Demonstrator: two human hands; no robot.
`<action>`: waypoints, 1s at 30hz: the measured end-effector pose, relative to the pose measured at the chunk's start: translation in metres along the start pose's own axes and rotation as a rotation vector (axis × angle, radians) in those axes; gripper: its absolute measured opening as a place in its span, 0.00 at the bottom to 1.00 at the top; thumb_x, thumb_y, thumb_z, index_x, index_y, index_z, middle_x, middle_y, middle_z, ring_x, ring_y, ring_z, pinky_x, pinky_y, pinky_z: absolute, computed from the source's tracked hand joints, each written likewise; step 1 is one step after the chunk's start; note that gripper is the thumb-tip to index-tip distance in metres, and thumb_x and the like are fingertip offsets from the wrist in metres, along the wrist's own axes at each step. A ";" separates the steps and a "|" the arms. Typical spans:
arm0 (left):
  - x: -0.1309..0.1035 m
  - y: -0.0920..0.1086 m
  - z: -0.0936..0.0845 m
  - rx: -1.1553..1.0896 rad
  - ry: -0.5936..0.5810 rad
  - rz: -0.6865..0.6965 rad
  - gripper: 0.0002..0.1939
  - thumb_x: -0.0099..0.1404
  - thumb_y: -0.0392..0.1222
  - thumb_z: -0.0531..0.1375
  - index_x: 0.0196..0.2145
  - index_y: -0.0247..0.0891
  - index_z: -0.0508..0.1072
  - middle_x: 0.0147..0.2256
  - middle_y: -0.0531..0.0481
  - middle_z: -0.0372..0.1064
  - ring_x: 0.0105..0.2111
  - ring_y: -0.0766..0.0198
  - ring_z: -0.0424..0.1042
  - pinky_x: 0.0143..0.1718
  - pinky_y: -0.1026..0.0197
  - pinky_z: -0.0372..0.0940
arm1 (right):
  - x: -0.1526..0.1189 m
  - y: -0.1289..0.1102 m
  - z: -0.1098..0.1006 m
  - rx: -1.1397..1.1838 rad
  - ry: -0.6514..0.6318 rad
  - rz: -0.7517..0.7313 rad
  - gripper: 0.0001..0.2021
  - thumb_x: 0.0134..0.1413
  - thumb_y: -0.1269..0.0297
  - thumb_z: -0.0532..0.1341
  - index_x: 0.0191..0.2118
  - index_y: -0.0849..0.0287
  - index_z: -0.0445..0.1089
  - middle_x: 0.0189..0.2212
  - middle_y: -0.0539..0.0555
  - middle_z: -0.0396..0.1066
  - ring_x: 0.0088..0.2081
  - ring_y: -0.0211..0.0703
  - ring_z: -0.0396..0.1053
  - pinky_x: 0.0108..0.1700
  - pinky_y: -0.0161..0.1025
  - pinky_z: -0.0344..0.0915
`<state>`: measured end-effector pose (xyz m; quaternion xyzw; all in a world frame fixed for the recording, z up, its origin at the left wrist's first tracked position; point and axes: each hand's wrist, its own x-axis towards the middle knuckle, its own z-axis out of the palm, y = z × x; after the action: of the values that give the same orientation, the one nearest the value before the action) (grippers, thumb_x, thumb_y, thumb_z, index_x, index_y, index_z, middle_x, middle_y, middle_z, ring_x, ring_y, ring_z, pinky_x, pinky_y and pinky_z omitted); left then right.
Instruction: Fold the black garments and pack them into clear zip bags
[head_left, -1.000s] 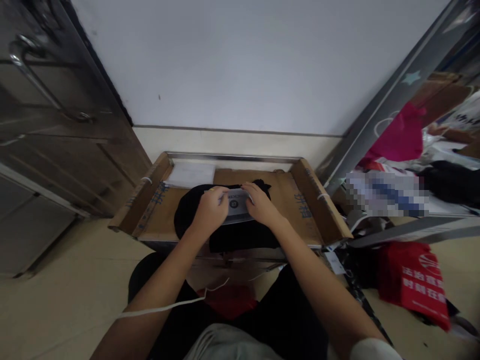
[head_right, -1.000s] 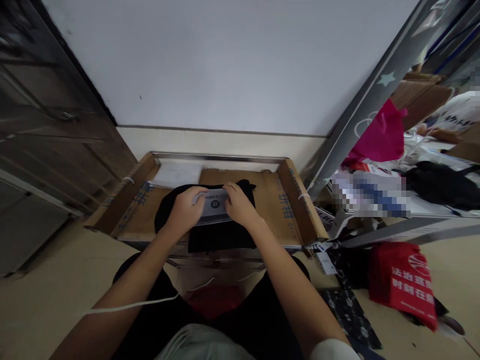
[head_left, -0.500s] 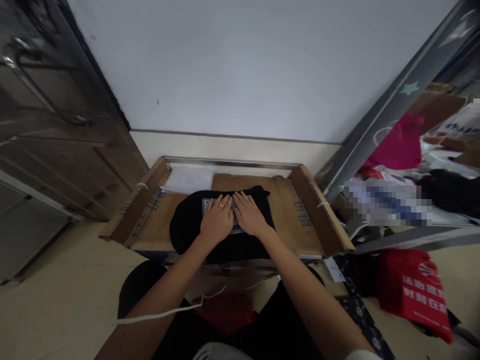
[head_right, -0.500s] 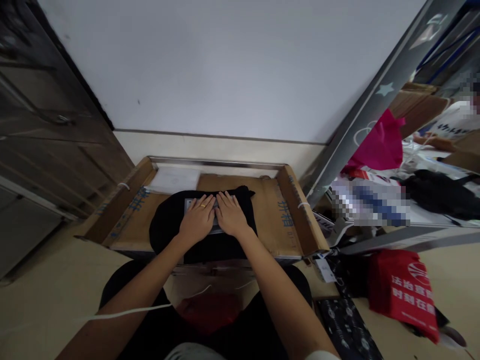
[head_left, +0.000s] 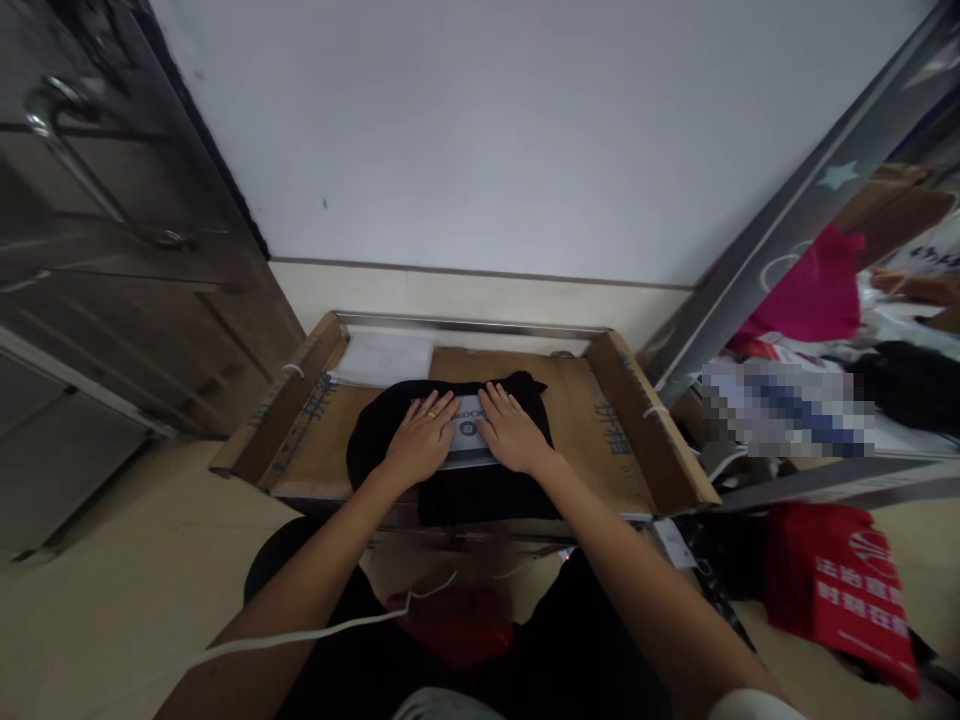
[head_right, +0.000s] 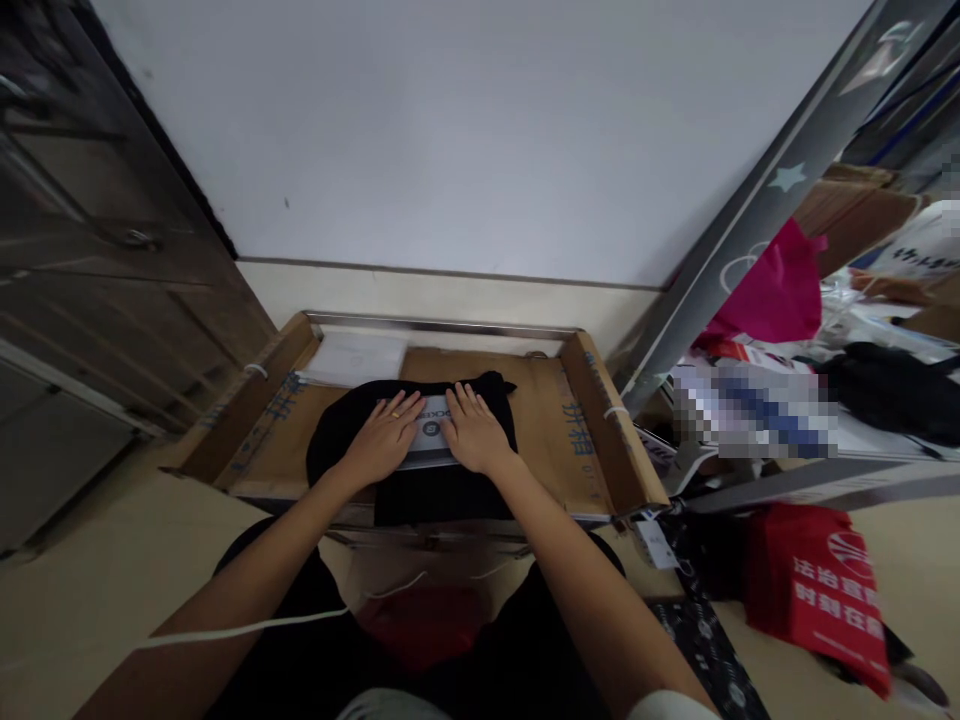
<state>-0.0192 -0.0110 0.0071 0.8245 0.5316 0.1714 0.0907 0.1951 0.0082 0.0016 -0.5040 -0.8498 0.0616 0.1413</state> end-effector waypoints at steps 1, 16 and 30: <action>-0.001 0.000 0.000 0.003 -0.001 0.005 0.28 0.75 0.42 0.43 0.69 0.42 0.58 0.70 0.47 0.51 0.71 0.52 0.47 0.70 0.41 0.44 | -0.001 0.000 0.000 -0.006 0.005 -0.002 0.32 0.72 0.53 0.43 0.72 0.67 0.49 0.73 0.66 0.44 0.74 0.55 0.40 0.72 0.55 0.45; -0.011 0.007 0.001 0.014 0.090 -0.078 0.25 0.76 0.46 0.44 0.65 0.50 0.65 0.70 0.47 0.53 0.71 0.48 0.48 0.68 0.29 0.41 | -0.007 0.003 -0.002 -0.043 0.018 -0.039 0.30 0.72 0.51 0.44 0.71 0.62 0.54 0.72 0.65 0.47 0.73 0.57 0.43 0.71 0.57 0.47; -0.008 -0.009 0.013 -0.126 0.310 -0.248 0.27 0.73 0.43 0.47 0.64 0.31 0.65 0.69 0.34 0.53 0.69 0.46 0.53 0.68 0.40 0.52 | 0.001 0.020 -0.015 0.294 0.224 0.220 0.24 0.58 0.63 0.60 0.58 0.67 0.68 0.53 0.67 0.72 0.55 0.52 0.70 0.60 0.49 0.65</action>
<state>-0.0249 -0.0143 -0.0094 0.7092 0.6248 0.3166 0.0798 0.2156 0.0184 0.0118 -0.5712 -0.7506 0.1437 0.2994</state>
